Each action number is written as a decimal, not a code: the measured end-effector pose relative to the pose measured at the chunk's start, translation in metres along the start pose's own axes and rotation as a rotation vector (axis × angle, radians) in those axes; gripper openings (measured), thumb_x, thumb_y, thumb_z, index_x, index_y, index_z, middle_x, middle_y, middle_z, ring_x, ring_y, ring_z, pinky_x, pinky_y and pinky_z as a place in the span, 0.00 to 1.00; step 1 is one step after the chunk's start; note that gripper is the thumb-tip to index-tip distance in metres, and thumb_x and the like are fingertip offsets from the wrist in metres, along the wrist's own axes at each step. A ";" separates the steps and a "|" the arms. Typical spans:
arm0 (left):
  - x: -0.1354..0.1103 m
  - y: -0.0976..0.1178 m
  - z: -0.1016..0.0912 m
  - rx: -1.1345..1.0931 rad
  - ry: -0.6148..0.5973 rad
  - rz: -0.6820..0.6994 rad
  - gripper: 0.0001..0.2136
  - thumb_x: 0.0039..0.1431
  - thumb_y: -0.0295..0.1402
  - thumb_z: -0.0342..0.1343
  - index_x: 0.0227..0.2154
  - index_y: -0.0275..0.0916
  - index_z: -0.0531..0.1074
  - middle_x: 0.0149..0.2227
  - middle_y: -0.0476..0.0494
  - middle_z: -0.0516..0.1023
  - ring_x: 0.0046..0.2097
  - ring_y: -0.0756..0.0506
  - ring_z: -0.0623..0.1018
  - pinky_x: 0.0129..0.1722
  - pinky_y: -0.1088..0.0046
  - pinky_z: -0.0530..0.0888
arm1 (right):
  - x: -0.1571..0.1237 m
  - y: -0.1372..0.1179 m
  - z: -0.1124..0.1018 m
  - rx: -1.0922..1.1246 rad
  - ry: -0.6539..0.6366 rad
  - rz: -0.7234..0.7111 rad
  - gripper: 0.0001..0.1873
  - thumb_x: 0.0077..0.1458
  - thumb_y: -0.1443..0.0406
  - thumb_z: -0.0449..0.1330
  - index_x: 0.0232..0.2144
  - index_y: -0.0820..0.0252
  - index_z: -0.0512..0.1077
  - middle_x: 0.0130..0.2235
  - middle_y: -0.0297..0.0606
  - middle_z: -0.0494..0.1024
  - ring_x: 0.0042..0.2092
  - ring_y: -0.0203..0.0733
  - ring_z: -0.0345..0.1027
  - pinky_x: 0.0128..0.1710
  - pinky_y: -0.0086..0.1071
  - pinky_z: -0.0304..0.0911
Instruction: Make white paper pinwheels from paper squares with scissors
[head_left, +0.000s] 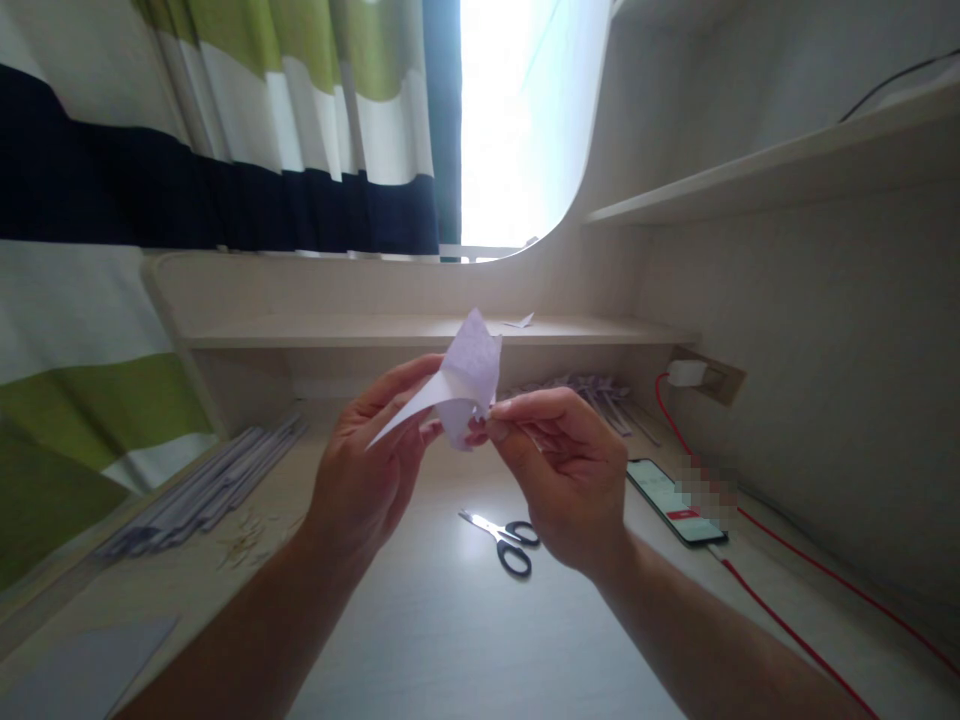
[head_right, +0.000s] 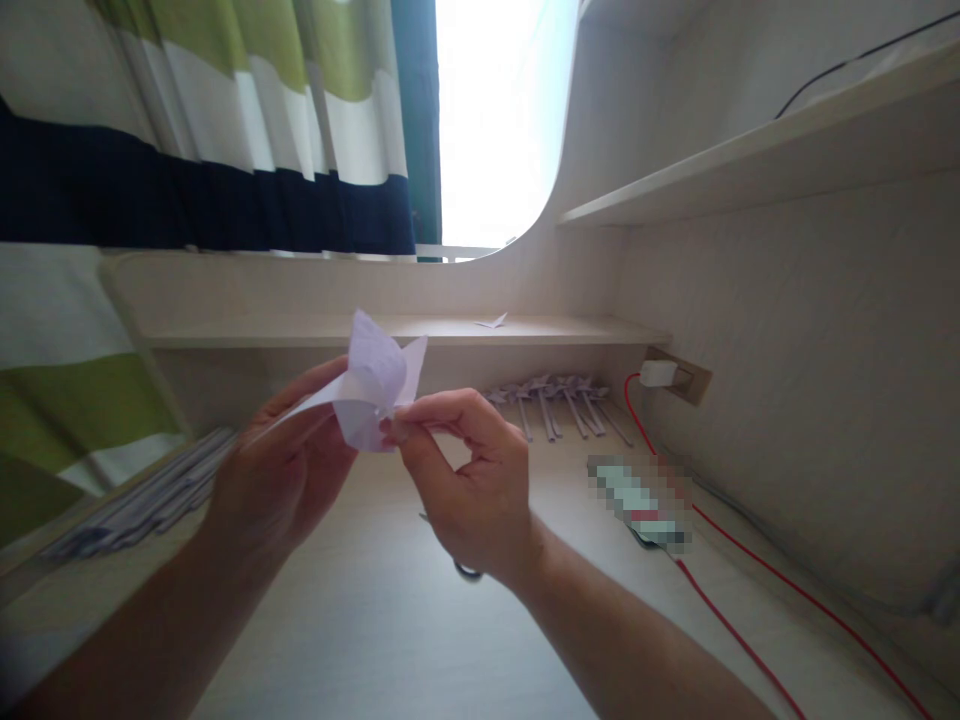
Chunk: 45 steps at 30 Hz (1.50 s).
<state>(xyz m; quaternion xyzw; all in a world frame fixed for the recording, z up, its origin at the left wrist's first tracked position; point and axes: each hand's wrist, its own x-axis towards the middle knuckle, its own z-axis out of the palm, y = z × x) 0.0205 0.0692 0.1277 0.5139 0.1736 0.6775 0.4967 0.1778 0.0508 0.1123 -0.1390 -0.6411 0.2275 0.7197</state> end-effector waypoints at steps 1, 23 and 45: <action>0.000 0.000 -0.001 0.003 -0.006 0.007 0.09 0.56 0.35 0.68 0.40 0.46 0.85 0.40 0.43 0.86 0.41 0.41 0.84 0.38 0.65 0.82 | 0.000 -0.001 0.000 0.013 0.000 0.011 0.07 0.59 0.73 0.67 0.39 0.58 0.79 0.35 0.37 0.86 0.36 0.41 0.83 0.39 0.36 0.81; -0.007 -0.007 0.003 0.166 0.024 0.087 0.07 0.57 0.38 0.71 0.38 0.49 0.87 0.37 0.47 0.86 0.38 0.49 0.81 0.37 0.79 0.77 | 0.008 -0.017 -0.002 -0.255 0.037 0.002 0.08 0.54 0.75 0.66 0.34 0.59 0.81 0.32 0.32 0.85 0.33 0.35 0.80 0.36 0.28 0.77; -0.022 0.023 0.012 0.694 -0.149 0.741 0.16 0.59 0.27 0.69 0.46 0.54 0.83 0.47 0.47 0.83 0.51 0.40 0.78 0.50 0.56 0.76 | 0.019 -0.006 -0.022 0.526 -0.227 0.560 0.12 0.48 0.65 0.78 0.37 0.54 0.84 0.31 0.32 0.83 0.29 0.31 0.75 0.29 0.20 0.71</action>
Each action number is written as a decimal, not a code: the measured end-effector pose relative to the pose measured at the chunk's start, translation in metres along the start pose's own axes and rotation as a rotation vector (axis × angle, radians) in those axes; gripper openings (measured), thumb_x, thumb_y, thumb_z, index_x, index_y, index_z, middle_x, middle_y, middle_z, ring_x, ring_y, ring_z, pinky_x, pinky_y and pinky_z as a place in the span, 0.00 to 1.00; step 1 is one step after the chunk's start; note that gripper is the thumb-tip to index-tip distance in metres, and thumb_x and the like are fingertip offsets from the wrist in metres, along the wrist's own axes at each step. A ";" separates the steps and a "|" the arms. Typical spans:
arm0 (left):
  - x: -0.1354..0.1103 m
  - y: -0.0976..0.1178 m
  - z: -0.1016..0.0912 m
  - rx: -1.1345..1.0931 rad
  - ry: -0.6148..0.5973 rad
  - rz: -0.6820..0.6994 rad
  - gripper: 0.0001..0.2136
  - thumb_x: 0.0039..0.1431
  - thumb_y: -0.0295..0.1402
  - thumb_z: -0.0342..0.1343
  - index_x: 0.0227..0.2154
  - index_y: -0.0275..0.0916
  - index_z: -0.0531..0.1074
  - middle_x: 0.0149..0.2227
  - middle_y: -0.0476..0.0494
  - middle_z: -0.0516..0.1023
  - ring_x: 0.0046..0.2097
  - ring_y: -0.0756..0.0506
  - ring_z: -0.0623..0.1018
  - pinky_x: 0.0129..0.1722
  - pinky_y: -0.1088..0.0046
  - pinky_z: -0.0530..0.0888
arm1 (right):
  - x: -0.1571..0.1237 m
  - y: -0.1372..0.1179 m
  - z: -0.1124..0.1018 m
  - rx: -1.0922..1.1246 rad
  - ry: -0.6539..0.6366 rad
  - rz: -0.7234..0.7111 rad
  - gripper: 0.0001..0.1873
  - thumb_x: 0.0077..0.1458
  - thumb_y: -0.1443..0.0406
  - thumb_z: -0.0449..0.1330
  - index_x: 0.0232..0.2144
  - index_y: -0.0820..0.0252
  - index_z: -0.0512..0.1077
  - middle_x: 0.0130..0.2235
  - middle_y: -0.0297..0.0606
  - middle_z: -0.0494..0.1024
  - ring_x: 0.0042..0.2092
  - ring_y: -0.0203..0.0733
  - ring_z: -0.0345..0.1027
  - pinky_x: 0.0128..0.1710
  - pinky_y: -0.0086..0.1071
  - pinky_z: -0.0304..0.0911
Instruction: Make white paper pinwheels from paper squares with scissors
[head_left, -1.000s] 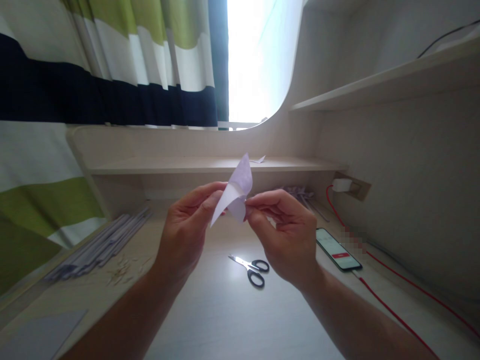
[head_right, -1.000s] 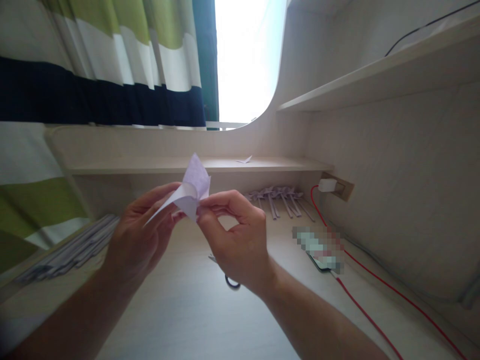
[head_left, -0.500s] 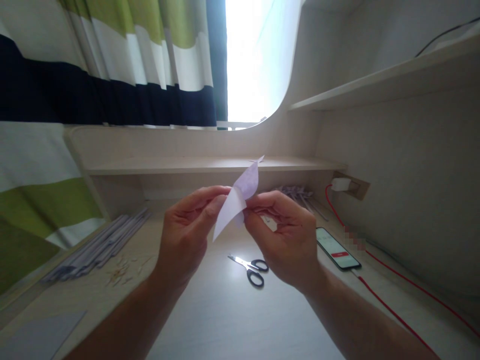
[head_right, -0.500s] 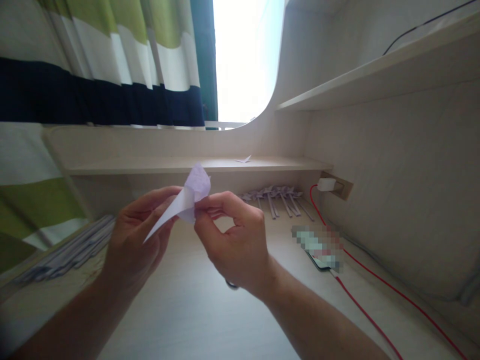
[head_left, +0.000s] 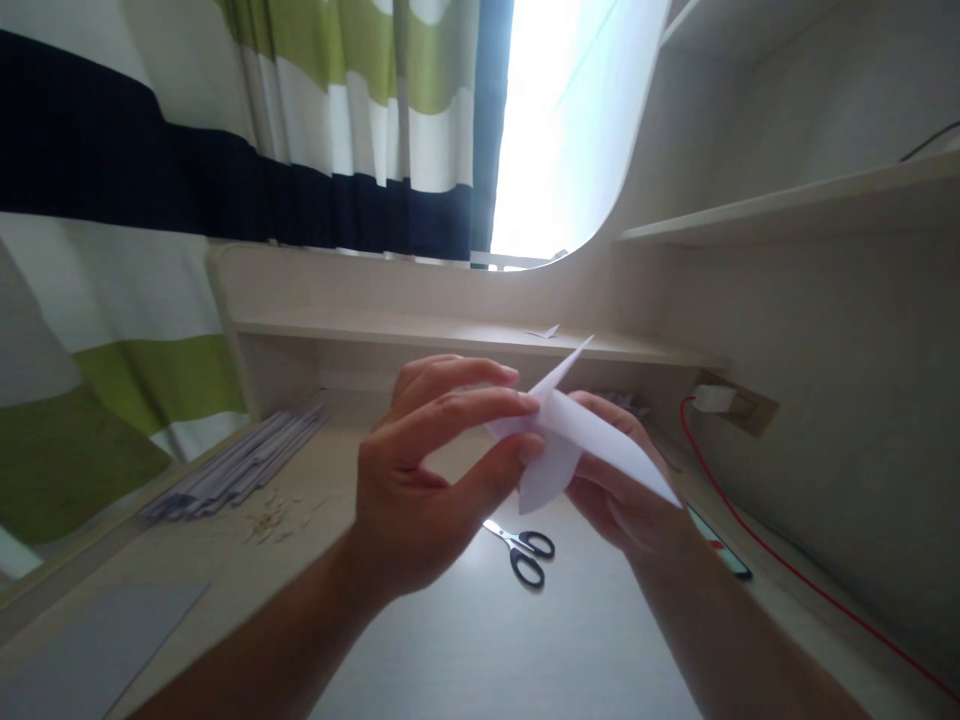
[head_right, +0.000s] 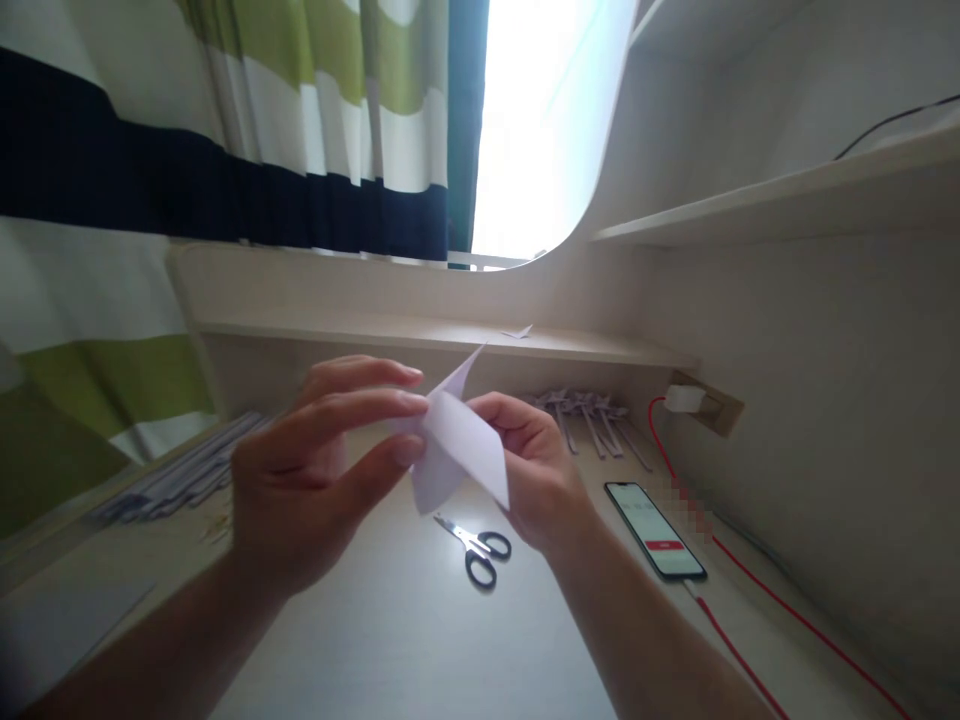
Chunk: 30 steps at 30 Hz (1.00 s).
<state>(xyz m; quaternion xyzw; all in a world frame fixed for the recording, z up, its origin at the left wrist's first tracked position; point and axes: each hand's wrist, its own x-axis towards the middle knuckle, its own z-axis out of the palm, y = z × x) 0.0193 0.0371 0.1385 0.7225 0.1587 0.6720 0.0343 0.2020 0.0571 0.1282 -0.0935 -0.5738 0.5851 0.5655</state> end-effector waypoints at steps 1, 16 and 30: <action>0.002 0.002 -0.001 0.021 -0.013 0.049 0.16 0.58 0.26 0.69 0.47 0.53 0.83 0.45 0.47 0.84 0.49 0.41 0.78 0.50 0.56 0.76 | 0.000 0.001 0.000 0.022 -0.011 0.003 0.12 0.48 0.65 0.78 0.37 0.53 0.84 0.32 0.32 0.83 0.30 0.32 0.75 0.30 0.20 0.72; 0.003 0.011 -0.002 -0.014 -0.030 0.072 0.16 0.58 0.24 0.67 0.47 0.48 0.83 0.36 0.47 0.82 0.39 0.45 0.76 0.34 0.66 0.75 | -0.001 0.002 -0.001 0.072 -0.071 0.030 0.10 0.53 0.68 0.75 0.39 0.53 0.85 0.31 0.31 0.84 0.29 0.30 0.77 0.33 0.18 0.74; 0.003 0.017 -0.003 -0.151 -0.052 -0.113 0.12 0.58 0.25 0.67 0.41 0.50 0.84 0.33 0.47 0.81 0.36 0.45 0.76 0.33 0.65 0.75 | -0.003 -0.002 -0.001 -0.061 0.009 0.049 0.17 0.44 0.53 0.79 0.32 0.55 0.84 0.27 0.35 0.83 0.23 0.37 0.73 0.20 0.27 0.69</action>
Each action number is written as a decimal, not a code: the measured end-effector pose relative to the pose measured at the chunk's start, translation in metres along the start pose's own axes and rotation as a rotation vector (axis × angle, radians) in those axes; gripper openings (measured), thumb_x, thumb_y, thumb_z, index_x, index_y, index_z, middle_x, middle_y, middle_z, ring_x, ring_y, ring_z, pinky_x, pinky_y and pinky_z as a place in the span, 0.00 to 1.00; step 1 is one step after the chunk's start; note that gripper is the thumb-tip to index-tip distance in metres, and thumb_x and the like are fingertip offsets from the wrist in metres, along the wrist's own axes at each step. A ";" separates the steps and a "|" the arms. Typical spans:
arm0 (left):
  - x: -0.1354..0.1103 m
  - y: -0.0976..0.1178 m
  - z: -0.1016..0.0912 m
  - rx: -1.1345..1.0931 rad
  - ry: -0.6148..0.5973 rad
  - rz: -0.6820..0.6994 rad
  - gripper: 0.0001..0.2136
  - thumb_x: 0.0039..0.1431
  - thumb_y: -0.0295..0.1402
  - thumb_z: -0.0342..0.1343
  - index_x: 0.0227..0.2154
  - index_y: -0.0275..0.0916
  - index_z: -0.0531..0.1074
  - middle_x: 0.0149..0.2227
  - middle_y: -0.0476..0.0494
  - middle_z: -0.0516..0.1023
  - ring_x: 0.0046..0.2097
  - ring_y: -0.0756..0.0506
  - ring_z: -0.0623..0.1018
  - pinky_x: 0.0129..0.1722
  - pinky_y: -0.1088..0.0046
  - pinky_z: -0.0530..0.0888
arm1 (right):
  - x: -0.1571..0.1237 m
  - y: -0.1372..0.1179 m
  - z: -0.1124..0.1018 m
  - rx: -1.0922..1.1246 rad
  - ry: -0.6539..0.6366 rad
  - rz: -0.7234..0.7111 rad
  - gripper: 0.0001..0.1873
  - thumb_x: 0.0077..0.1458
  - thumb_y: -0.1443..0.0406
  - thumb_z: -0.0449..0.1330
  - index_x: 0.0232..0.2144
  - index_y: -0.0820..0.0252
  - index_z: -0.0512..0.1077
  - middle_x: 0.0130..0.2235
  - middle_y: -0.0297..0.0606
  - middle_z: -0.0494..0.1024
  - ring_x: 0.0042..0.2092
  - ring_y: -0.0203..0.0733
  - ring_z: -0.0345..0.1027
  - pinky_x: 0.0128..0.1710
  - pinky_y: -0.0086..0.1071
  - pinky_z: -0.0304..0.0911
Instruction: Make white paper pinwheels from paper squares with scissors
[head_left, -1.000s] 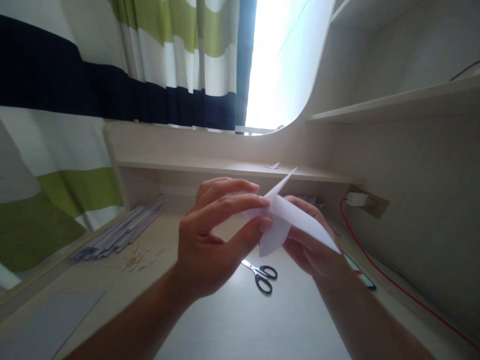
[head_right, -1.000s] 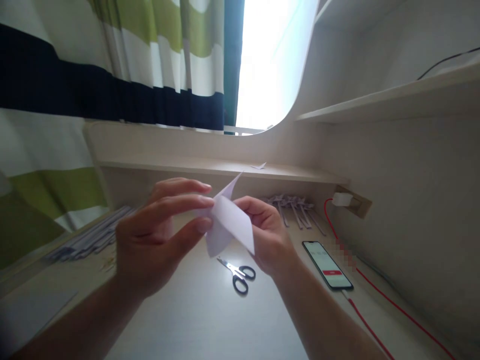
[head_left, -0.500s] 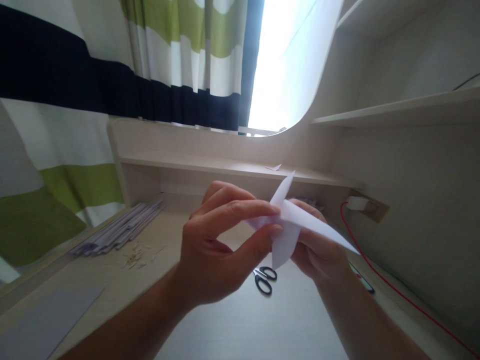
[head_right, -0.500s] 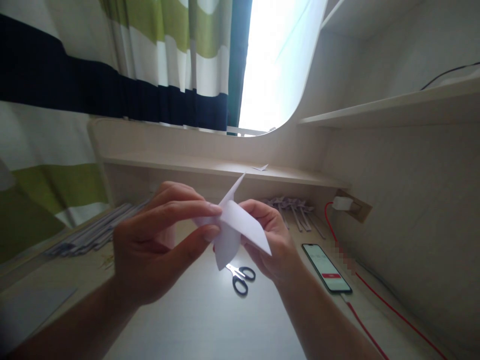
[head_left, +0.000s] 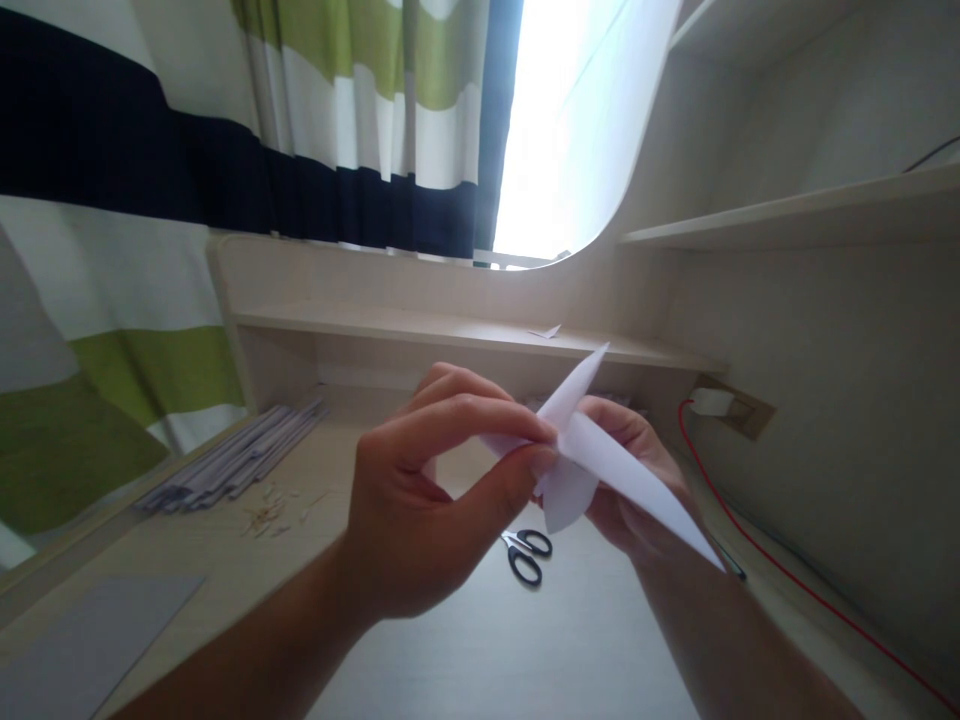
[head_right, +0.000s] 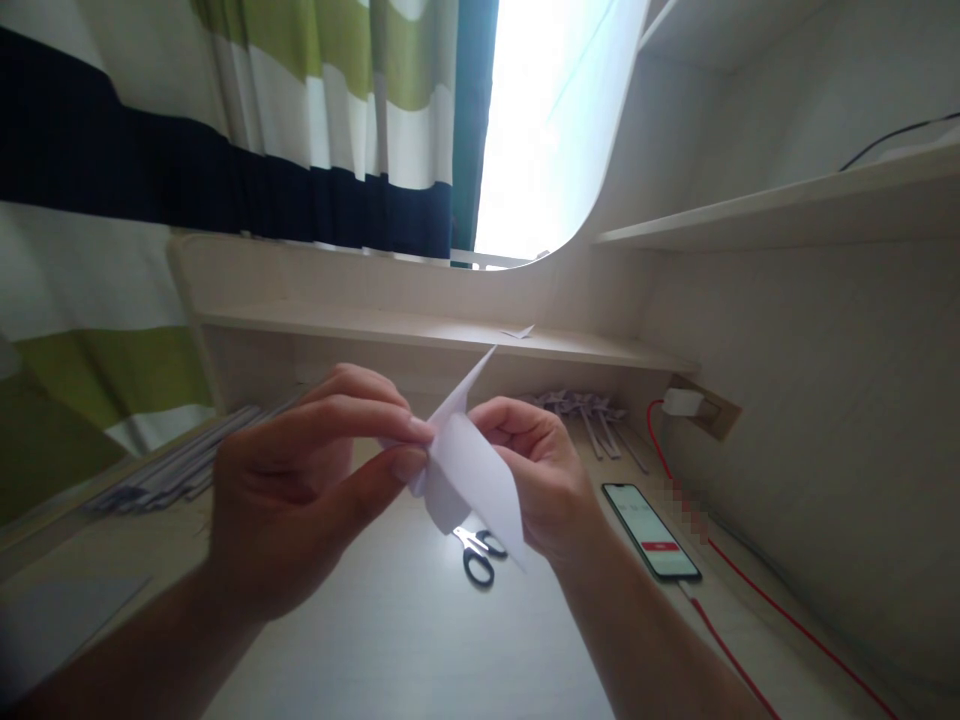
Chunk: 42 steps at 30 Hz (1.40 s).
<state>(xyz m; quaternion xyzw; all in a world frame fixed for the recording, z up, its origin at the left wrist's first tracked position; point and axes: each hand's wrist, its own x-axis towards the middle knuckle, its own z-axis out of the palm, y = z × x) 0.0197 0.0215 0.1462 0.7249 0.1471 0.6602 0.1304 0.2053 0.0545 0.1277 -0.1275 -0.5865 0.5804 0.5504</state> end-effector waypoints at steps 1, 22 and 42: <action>0.000 0.000 -0.001 -0.017 -0.009 -0.028 0.11 0.58 0.26 0.68 0.40 0.50 0.84 0.33 0.47 0.81 0.36 0.45 0.76 0.32 0.66 0.75 | 0.000 0.000 0.000 0.001 -0.004 -0.002 0.16 0.45 0.53 0.79 0.32 0.55 0.84 0.27 0.35 0.83 0.23 0.36 0.72 0.20 0.27 0.68; 0.002 -0.004 -0.005 -0.117 -0.035 -0.242 0.05 0.54 0.31 0.73 0.34 0.44 0.84 0.31 0.47 0.80 0.34 0.46 0.76 0.29 0.71 0.75 | -0.001 -0.014 0.014 -0.078 0.089 -0.013 0.21 0.37 0.52 0.82 0.29 0.57 0.83 0.26 0.36 0.84 0.23 0.36 0.74 0.21 0.27 0.70; -0.001 -0.004 0.002 -0.044 0.114 -0.192 0.06 0.60 0.27 0.67 0.36 0.46 0.80 0.33 0.50 0.80 0.35 0.47 0.77 0.34 0.69 0.76 | -0.001 -0.008 0.015 -0.004 0.038 0.007 0.08 0.50 0.62 0.76 0.33 0.57 0.83 0.27 0.36 0.84 0.26 0.39 0.79 0.27 0.29 0.77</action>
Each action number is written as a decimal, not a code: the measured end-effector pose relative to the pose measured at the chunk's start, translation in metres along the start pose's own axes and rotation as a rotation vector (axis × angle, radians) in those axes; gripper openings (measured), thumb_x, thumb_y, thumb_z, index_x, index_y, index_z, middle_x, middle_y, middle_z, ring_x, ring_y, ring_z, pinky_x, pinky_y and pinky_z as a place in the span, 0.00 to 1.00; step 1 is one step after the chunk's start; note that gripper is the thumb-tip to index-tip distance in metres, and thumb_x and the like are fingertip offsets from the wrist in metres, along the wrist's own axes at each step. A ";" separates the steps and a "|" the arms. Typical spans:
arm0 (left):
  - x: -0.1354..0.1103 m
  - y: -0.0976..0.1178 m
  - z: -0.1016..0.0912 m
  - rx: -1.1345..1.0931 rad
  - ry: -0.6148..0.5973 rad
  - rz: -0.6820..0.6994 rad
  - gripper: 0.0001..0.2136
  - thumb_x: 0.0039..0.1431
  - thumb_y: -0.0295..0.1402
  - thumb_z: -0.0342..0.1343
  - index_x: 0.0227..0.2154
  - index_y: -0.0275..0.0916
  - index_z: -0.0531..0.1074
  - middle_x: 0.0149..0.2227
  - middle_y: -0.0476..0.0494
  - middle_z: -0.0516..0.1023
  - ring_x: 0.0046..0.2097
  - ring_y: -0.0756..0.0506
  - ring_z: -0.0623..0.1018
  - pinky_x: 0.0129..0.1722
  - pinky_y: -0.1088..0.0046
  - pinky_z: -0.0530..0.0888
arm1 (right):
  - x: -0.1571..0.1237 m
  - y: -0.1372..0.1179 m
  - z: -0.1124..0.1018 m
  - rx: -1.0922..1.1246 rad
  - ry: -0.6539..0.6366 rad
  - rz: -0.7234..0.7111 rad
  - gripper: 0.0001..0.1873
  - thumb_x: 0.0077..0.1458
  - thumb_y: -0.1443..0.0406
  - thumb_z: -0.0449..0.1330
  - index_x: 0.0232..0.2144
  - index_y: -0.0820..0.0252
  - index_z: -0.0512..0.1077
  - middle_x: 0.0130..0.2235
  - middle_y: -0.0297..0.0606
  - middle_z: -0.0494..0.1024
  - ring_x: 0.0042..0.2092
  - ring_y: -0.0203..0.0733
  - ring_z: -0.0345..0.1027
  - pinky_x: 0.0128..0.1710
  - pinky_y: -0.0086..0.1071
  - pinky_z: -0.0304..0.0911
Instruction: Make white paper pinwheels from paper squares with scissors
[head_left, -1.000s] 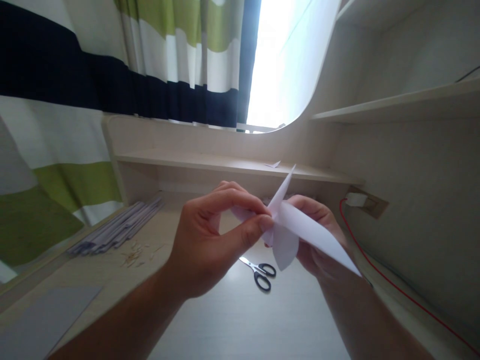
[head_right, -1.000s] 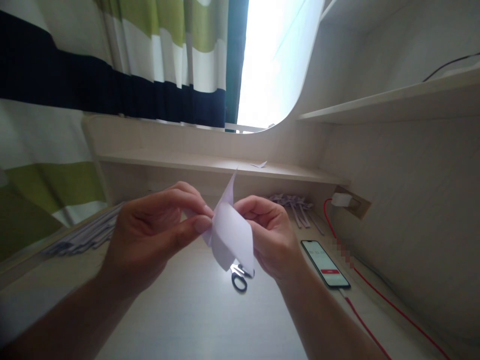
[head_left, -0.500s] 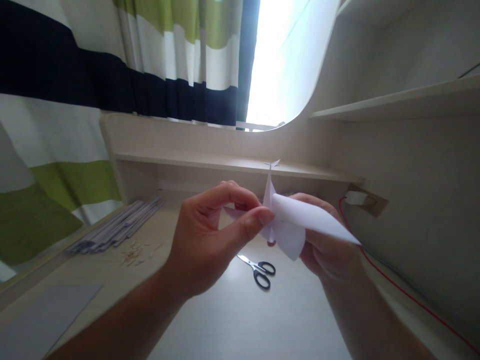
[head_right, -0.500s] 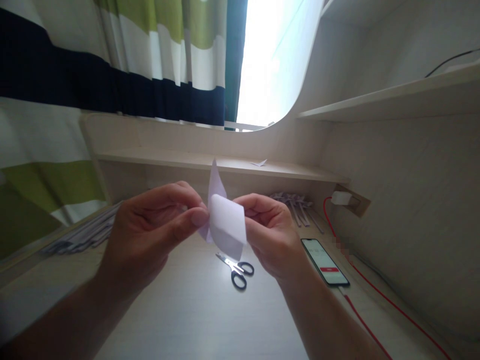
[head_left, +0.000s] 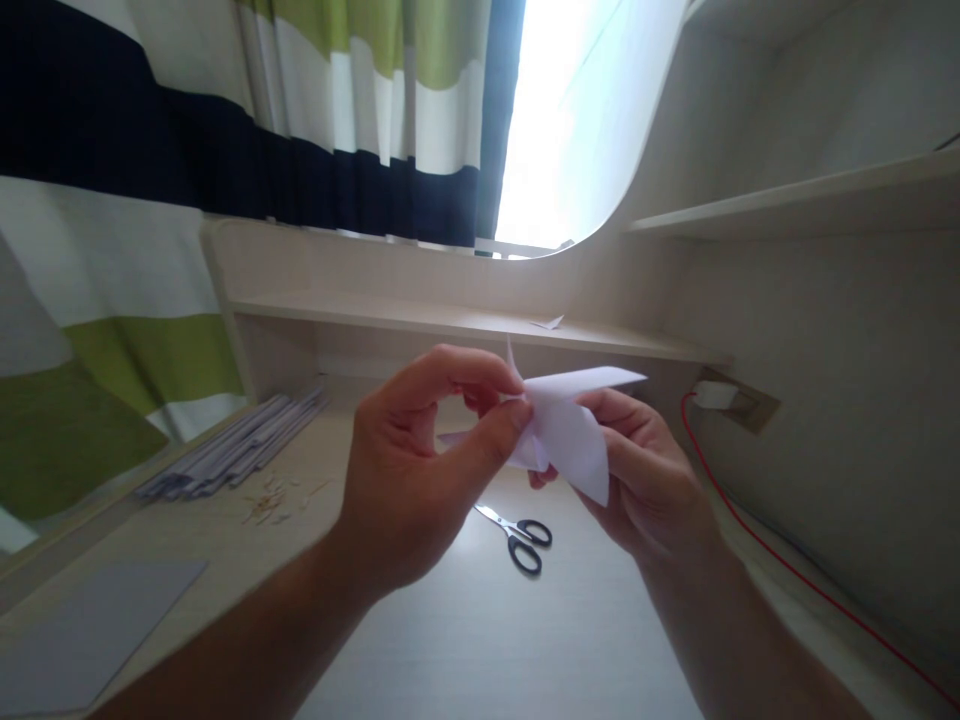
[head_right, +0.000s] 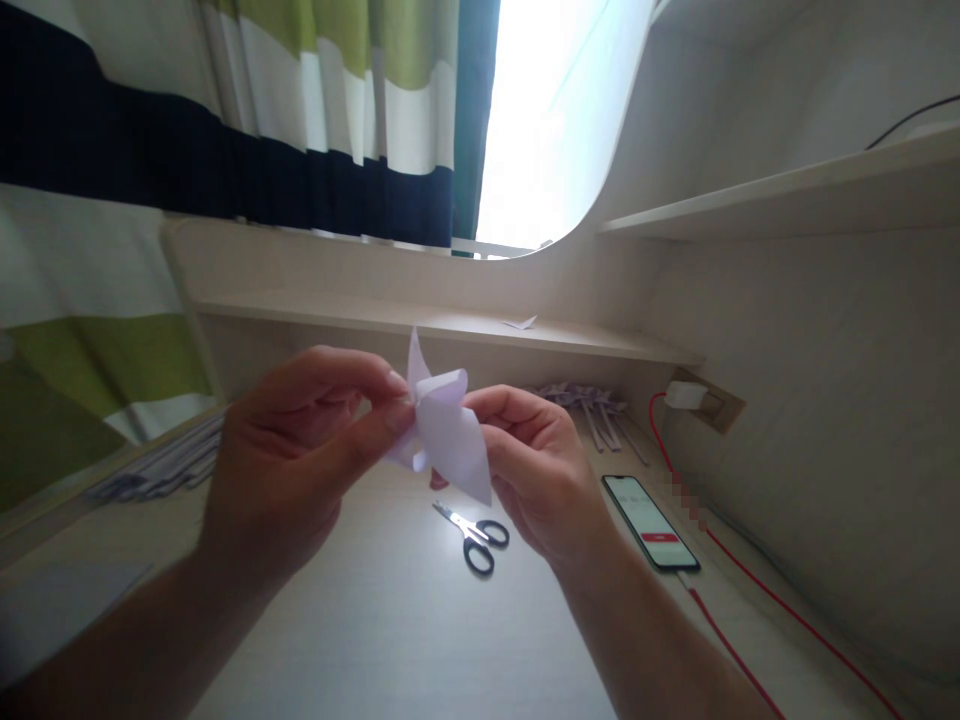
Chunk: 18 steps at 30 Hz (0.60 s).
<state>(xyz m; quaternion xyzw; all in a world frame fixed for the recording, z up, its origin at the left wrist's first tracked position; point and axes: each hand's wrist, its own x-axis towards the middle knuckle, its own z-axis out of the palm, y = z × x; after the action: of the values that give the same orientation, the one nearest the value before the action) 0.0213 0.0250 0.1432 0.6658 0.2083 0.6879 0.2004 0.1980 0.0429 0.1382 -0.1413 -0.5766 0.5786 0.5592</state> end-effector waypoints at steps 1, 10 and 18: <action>0.000 0.000 0.000 -0.003 -0.008 0.012 0.06 0.60 0.28 0.67 0.37 0.47 0.81 0.34 0.50 0.80 0.35 0.47 0.77 0.34 0.68 0.76 | 0.000 0.000 -0.001 0.005 -0.006 0.003 0.08 0.51 0.62 0.76 0.33 0.57 0.82 0.27 0.36 0.84 0.26 0.39 0.79 0.27 0.29 0.78; 0.000 0.001 -0.002 -0.004 -0.103 -0.010 0.06 0.61 0.25 0.64 0.37 0.45 0.81 0.34 0.47 0.80 0.38 0.45 0.78 0.35 0.67 0.77 | 0.001 0.002 -0.005 0.064 -0.039 0.057 0.05 0.54 0.65 0.73 0.33 0.59 0.83 0.30 0.35 0.85 0.27 0.36 0.79 0.29 0.27 0.80; -0.003 0.000 0.002 0.030 -0.080 0.109 0.12 0.59 0.22 0.66 0.41 0.46 0.83 0.38 0.46 0.81 0.39 0.45 0.78 0.35 0.67 0.76 | 0.003 0.003 -0.007 0.070 -0.034 0.060 0.05 0.54 0.64 0.72 0.33 0.59 0.81 0.31 0.37 0.84 0.27 0.39 0.78 0.29 0.32 0.80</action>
<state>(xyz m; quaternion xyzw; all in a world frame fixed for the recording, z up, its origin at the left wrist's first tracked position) 0.0231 0.0237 0.1405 0.7059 0.1738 0.6675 0.1608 0.2011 0.0495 0.1356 -0.1289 -0.5611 0.6174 0.5361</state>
